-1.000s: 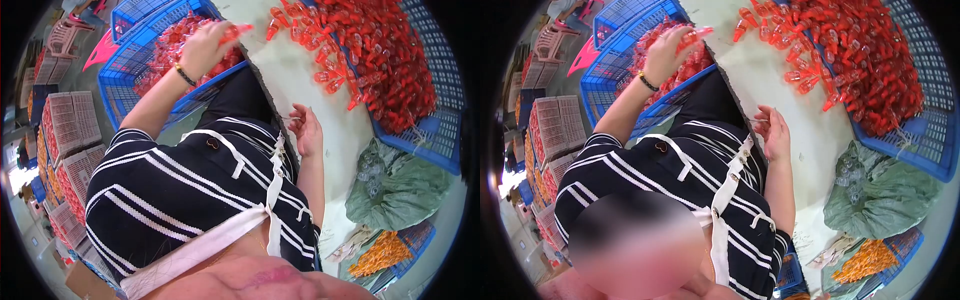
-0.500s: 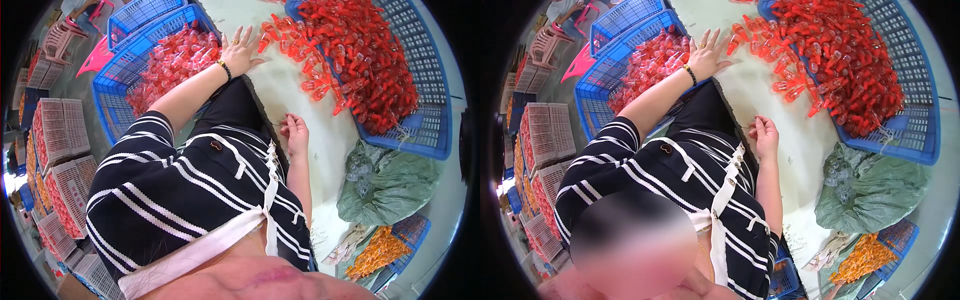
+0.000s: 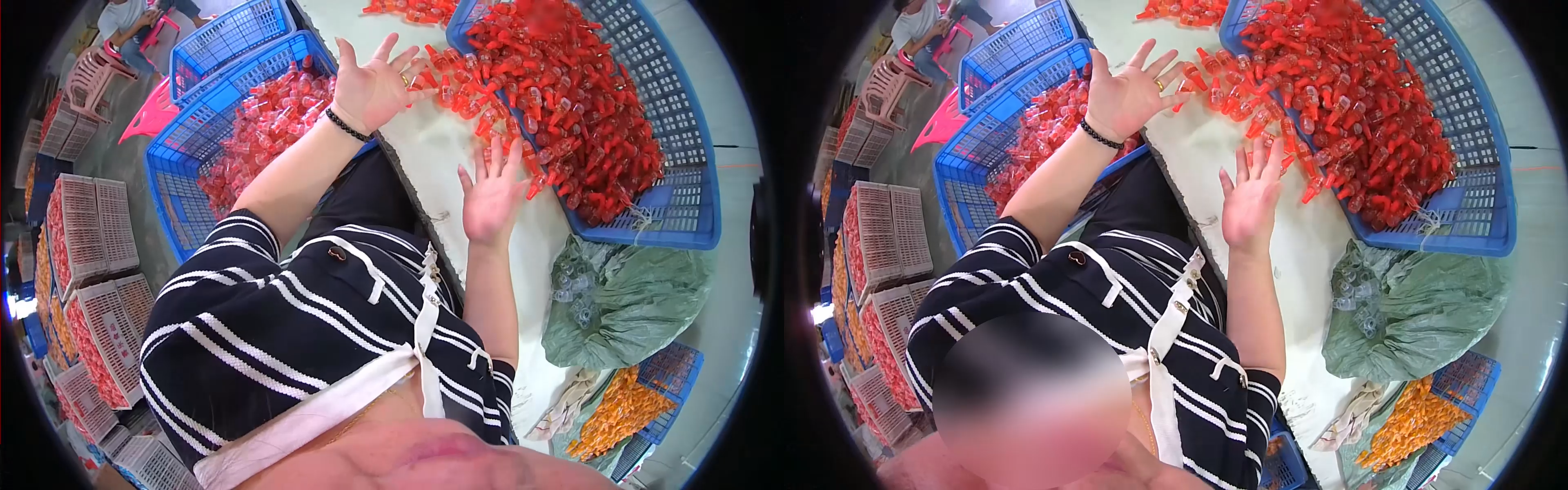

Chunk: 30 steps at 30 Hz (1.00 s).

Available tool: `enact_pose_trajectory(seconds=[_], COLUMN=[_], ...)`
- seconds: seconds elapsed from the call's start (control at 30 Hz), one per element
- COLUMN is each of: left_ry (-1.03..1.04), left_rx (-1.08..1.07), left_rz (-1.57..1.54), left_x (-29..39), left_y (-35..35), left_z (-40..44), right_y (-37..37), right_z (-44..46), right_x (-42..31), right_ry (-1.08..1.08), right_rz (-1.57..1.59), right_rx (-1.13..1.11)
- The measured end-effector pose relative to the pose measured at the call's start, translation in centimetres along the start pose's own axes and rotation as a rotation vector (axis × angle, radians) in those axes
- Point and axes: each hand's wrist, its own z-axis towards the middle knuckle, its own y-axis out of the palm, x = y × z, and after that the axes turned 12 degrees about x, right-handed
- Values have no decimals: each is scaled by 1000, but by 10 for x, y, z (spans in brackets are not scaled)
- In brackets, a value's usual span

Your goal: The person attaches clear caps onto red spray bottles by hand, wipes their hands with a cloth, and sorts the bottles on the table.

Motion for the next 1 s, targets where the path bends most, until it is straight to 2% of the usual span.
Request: enact_pose_trajectory(seconds=[0.07, 0.2, 0.3, 0.37, 0.47, 0.57, 0.63, 0.7, 0.73, 0.77, 0.83, 0.87, 0.9, 0.93, 1.0], left_ry=[13, 36, 93, 116, 113, 112, 7, -154, -134, -100, -60, 514, 1111, 1118, 922], left_rx=[-23, 51, 308, 329, 407, 520, 562, 564, 568, 496, 424, 244, 28, 35, 151], left_rz=[-20, -24, -38, -42, -26, 364, 528, 568, 558, 607, 644, 1055, 1423, 1423, 1877], left_x=[-3, -7, -6, -2, -3, -20, -48, -65, -62, -58, -46, -36, -28, -25, -22], left_y=[4, 8, 9, 9, -4, -24, -3, 7, 16, 27, 42, 47, 49, 47, 34], left_z=[-2, -8, -10, -14, -21, -17, -43, -50, -51, -53, -54, -52, -49, -47, -39], right_y=[16, 52, 56, 57, 45, 41, 43, 44, 43, 34, 5, -6, -5, 3, 18], right_z=[10, 10, 7, 5, 1, -7, -11, -13, -14, -13, -2, 1, -6, -21, -45], right_x=[-7, -14, -12, -11, -2, 14, 11, 4, 0, -1, -1, -2, -11, -28, -55], right_ry=[-27, -13, 6, 9, 115, 138, 153, -78, -197, -195, -434, -558, -565, -611, -689], right_rz=[171, 242, 250, 252, 247, 89, -9, -50, -65, -71, -716, -1036, -1036, -1057, -1088], right_rx=[-141, -194, -223, -267, -218, -262, -321, -286, -264, -280, -299, -296, -305, -440, -705])
